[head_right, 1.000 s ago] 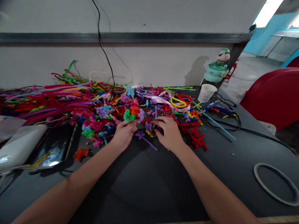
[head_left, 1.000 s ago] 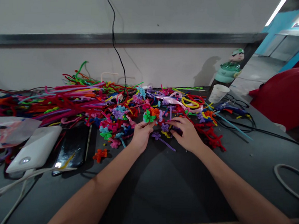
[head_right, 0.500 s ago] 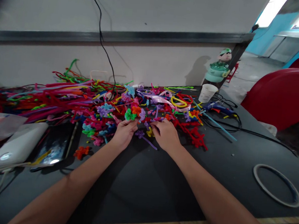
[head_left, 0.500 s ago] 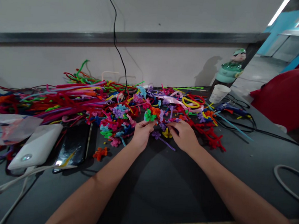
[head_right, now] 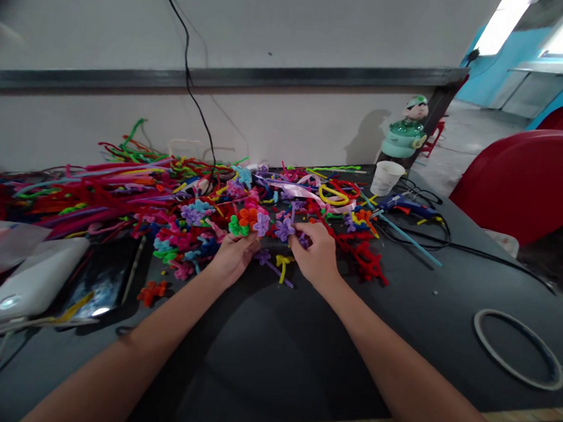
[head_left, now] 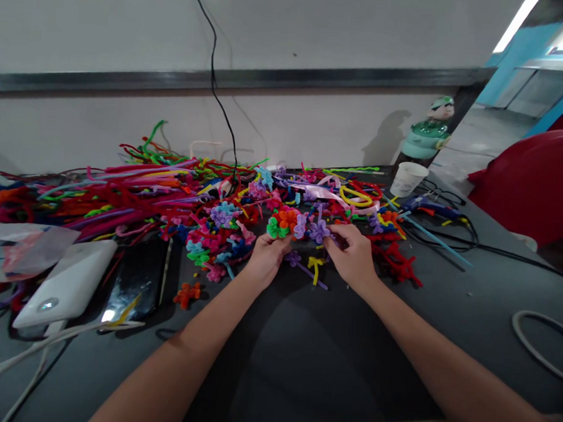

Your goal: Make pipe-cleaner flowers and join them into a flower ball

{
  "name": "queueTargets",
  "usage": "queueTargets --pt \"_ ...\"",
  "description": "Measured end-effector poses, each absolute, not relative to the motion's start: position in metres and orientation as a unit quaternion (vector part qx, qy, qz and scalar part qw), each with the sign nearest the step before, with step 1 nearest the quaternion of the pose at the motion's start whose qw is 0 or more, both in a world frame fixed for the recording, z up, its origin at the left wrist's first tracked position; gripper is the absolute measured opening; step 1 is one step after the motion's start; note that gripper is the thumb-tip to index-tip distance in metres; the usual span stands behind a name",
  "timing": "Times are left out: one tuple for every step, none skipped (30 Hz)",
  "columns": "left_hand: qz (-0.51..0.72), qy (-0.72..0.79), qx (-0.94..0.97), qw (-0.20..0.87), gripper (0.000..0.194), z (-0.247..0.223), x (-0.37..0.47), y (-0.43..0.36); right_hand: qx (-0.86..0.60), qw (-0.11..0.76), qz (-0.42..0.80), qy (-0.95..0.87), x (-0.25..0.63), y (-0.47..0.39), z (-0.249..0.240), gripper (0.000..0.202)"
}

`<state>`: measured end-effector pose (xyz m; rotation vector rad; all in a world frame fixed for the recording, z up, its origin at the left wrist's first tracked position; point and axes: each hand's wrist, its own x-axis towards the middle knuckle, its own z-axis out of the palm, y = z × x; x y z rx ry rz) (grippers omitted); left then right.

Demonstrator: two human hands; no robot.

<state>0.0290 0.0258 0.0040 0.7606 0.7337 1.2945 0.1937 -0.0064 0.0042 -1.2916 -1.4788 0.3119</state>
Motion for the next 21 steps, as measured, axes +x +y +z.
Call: queueTargets --pt "0.569 0.316 0.339 0.680 0.030 0.004 0.029 0.025 -0.529 0.578 0.189 -0.592 0.192 -0.006 0.004 0.017" --pt "0.566 0.309 0.341 0.684 0.029 0.005 0.029 0.024 -0.509 0.601 0.246 -0.565 0.191 -0.006 0.004 0.019" --pt "0.564 0.307 0.343 0.685 0.029 0.005 0.029 0.023 -0.484 0.617 0.298 -0.544 0.189 -0.006 0.003 0.021" --pt "0.566 0.311 0.344 0.682 0.029 0.004 0.030 0.022 -0.460 0.628 0.339 -0.528 0.187 -0.006 0.004 0.023" --pt "0.568 0.319 0.345 0.676 0.030 0.004 0.030 0.022 -0.441 0.635 0.370 -0.516 0.185 -0.007 0.004 0.025" --pt "0.570 0.331 0.343 0.669 0.029 0.004 0.030 0.021 -0.425 0.639 0.391 -0.508 0.184 -0.008 0.005 0.026" --pt "0.571 0.344 0.341 0.663 0.029 0.004 0.030 0.021 -0.415 0.640 0.405 -0.504 0.182 -0.009 0.006 0.027" --pt "0.571 0.354 0.337 0.659 0.028 0.004 0.031 0.021 -0.408 0.639 0.414 -0.504 0.181 -0.010 0.007 0.027" --pt "0.571 0.362 0.332 0.658 0.027 0.004 0.031 0.021 -0.405 0.635 0.418 -0.508 0.180 -0.011 0.008 0.027" --pt "0.571 0.366 0.329 0.657 0.025 0.004 0.031 0.021 -0.404 0.631 0.420 -0.513 0.179 -0.012 0.008 0.027" --pt "0.571 0.368 0.326 0.657 0.024 0.004 0.031 0.020 -0.405 0.627 0.419 -0.517 0.178 -0.013 0.009 0.027" --pt "0.574 0.368 0.325 0.655 0.023 0.004 0.032 0.020 -0.407 0.625 0.415 -0.521 0.177 -0.013 0.009 0.027" --pt "0.578 0.367 0.325 0.652 0.022 0.004 0.032 0.020 -0.409 0.624 0.410 -0.525 0.176 -0.014 0.008 0.026" --pt "0.583 0.367 0.325 0.648 0.021 0.004 0.032 0.019 -0.408 0.622 0.404 -0.532 0.175 -0.014 0.007 0.024" --pt "0.587 0.368 0.323 0.645 0.020 0.005 0.033 0.018 -0.406 0.619 0.398 -0.541 0.174 -0.014 0.006 0.022" --pt "0.589 0.371 0.321 0.642 0.019 0.005 0.033 0.018 -0.402 0.616 0.392 -0.553 0.173 -0.014 0.005 0.020" --pt "0.589 0.376 0.319 0.640 0.018 0.006 0.033 0.016 -0.398 0.611 0.389 -0.564 0.172 -0.015 0.005 0.019" --pt "0.586 0.380 0.319 0.640 0.018 0.007 0.034 0.015 -0.394 0.606 0.387 -0.572 0.171 -0.015 0.004 0.017" --pt "0.583 0.384 0.319 0.641 0.017 0.008 0.034 0.014 -0.390 0.602 0.389 -0.578 0.170 -0.016 0.004 0.016" --pt "0.581 0.385 0.321 0.641 0.016 0.008 0.034 0.013 -0.385 0.600 0.391 -0.582 0.169 -0.016 0.003 0.016" --pt "0.579 0.384 0.324 0.642 0.016 0.008 0.035 0.012 -0.382 0.598 0.392 -0.586 0.169 -0.017 0.003 0.015"
